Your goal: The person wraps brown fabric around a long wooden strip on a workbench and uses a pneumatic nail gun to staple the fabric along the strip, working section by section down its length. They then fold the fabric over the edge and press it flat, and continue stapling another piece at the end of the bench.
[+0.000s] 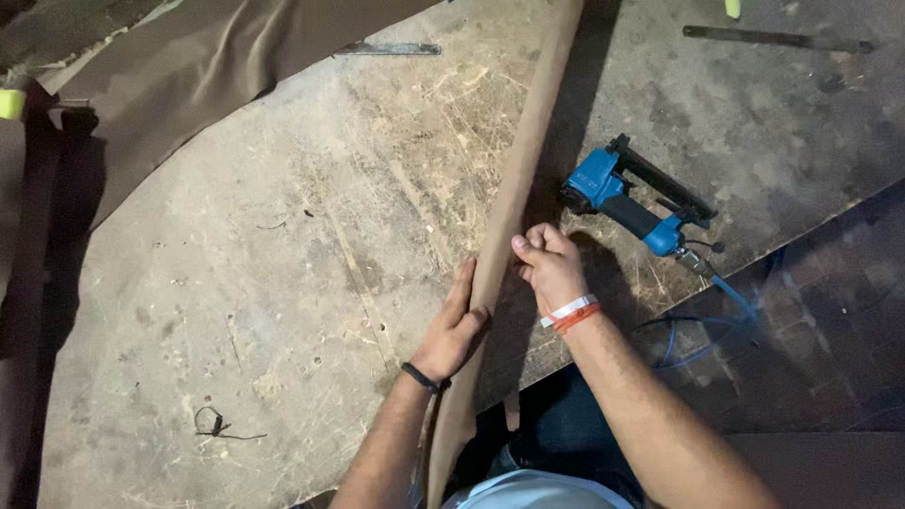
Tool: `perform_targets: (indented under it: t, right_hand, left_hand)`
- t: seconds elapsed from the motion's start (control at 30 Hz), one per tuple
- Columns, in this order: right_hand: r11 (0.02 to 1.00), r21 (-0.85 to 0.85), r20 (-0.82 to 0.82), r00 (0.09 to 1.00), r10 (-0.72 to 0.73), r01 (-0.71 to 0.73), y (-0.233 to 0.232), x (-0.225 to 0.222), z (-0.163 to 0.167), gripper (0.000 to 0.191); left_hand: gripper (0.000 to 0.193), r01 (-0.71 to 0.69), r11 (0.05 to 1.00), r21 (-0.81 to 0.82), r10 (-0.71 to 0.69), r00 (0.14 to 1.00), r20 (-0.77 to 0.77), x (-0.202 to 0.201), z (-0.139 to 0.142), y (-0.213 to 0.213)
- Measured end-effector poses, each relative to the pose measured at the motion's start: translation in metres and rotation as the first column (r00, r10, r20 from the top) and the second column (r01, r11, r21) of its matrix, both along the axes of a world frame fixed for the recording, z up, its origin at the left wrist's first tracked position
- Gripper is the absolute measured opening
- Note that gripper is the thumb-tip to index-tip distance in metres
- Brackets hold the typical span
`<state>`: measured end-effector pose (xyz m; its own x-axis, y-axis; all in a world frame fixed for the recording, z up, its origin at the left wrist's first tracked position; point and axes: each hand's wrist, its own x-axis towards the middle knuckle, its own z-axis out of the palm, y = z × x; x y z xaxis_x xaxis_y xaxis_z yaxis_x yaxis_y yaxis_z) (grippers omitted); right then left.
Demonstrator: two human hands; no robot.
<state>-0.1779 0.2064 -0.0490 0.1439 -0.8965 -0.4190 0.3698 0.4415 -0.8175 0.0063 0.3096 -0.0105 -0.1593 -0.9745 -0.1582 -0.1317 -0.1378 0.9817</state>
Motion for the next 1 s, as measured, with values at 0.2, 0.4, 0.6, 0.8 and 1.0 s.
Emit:
perform_targets:
  t: [0.2,0.4,0.6,0.8,1.0]
  right_hand:
    - [0.979,0.188,0.147,0.988,0.053,-0.081,-0.010,0.003,0.032,0.014]
    - [0.953,0.257,0.065,0.987,0.150,-0.162,-0.015,-0.014,0.035,0.008]
    - [0.973,0.229,0.100,0.995,-0.013,-0.010,-0.030,-0.017,0.010,0.004]
    - [0.950,-0.137,-0.285,0.907,-0.309,0.280,-0.031,0.027,0.014,0.030]
    - [0.913,-0.278,-0.289,0.881,-0.376,0.299,-0.023,0.052,0.005,0.035]
  left_hand:
    - [0.087,-0.007,1.000,0.027,0.007,1.000,-0.001,-0.006,-0.001,-0.017]
    - [0.093,-0.003,1.000,-0.013,0.003,1.000,0.016,-0.010,0.002,-0.029]
    - [0.097,0.008,1.000,-0.030,-0.007,0.999,0.033,-0.018,0.010,-0.030]
    - [0.090,0.001,1.000,-0.006,-0.002,0.998,-0.061,-0.020,0.008,-0.031]
    - [0.083,0.012,0.999,0.051,-0.007,0.995,-0.098,-0.009,-0.001,-0.037]
